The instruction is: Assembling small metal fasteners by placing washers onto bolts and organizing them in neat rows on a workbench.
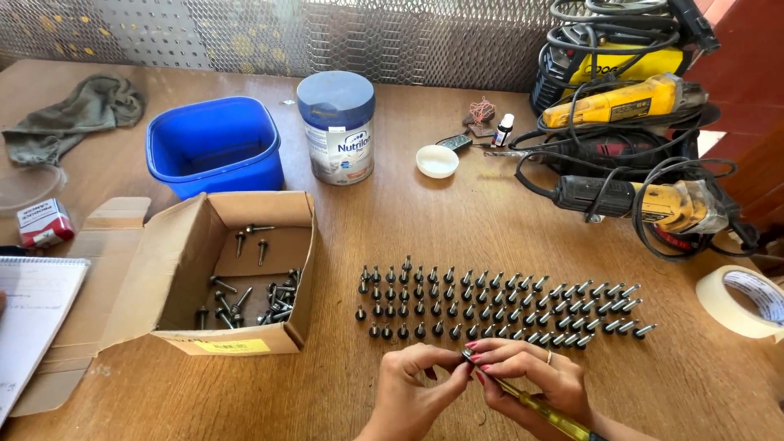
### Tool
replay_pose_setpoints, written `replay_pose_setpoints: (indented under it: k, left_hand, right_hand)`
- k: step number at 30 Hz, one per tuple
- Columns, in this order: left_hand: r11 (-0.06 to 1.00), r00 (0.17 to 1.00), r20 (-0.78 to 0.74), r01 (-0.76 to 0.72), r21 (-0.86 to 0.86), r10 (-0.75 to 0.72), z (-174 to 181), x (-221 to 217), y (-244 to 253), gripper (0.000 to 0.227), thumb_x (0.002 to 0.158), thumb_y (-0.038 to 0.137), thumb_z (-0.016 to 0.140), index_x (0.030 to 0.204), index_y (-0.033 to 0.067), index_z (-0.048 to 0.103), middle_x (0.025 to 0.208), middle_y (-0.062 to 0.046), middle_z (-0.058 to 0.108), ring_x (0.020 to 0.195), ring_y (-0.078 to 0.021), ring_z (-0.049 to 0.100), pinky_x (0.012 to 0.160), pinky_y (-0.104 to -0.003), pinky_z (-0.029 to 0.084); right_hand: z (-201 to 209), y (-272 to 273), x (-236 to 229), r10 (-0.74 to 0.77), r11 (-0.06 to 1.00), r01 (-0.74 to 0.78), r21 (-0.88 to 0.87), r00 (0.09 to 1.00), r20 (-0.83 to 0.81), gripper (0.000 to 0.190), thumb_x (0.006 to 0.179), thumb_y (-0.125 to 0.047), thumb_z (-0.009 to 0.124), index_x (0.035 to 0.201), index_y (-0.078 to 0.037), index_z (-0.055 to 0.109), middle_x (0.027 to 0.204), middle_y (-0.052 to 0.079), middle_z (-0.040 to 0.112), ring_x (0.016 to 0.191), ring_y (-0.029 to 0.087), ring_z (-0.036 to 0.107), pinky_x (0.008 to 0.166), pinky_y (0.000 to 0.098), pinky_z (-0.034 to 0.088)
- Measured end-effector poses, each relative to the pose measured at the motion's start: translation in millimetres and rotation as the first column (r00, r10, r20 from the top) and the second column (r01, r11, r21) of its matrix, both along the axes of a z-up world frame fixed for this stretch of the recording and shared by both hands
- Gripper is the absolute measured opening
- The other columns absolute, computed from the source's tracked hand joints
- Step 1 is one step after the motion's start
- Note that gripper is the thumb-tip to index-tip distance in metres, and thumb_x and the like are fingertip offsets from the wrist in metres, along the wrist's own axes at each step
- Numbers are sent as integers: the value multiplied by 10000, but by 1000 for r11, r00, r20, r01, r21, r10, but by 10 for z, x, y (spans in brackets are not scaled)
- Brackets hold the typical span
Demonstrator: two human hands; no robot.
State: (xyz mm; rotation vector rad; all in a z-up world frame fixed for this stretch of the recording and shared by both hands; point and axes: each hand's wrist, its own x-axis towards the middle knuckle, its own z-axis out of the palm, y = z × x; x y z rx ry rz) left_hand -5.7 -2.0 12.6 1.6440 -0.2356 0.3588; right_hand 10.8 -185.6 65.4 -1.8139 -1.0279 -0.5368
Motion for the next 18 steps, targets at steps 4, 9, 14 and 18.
replay_pose_setpoints:
  k: [4,9,14,18]
  left_hand:
    - [996,997,77,-13,84,6,9,-3,-8,28,801,150,844,829,145,842,772,9,832,684,-63,765,632,-223,607]
    - [961,984,177,-29,275,-21,185,-32,56,61,811,101,828,853,146,828,781,22,816,687,-73,745,676,-248,605]
    - [951,1000,-3,9,309,-8,219,-89,205,47,823,205,832,869,202,844,787,66,817,681,-51,722,661,-224,611]
    - [964,999,-45,4,265,9,312,-225,424,117,813,276,858,895,194,848,825,30,839,713,-59,757,706,-221,627]
  right_hand:
    - [7,9,6,-21,999,22,-26,999,45,139,777,-6,801,869,-61,713,927,93,812,955,234,847,891,300,696]
    - [7,-6,42,42,998,-39,-40,996,80,97,808,-22,773,897,-40,738,991,103,817,1010,233,833,929,313,664]
    - [19,251,-74,-107,986,118,119,990,-91,95,706,-43,838,733,-90,760,813,59,851,835,177,877,816,258,705]
    - [185,370,-86,-4,998,14,54,981,-193,26,755,-93,821,762,-110,802,832,40,884,880,169,897,828,251,711]
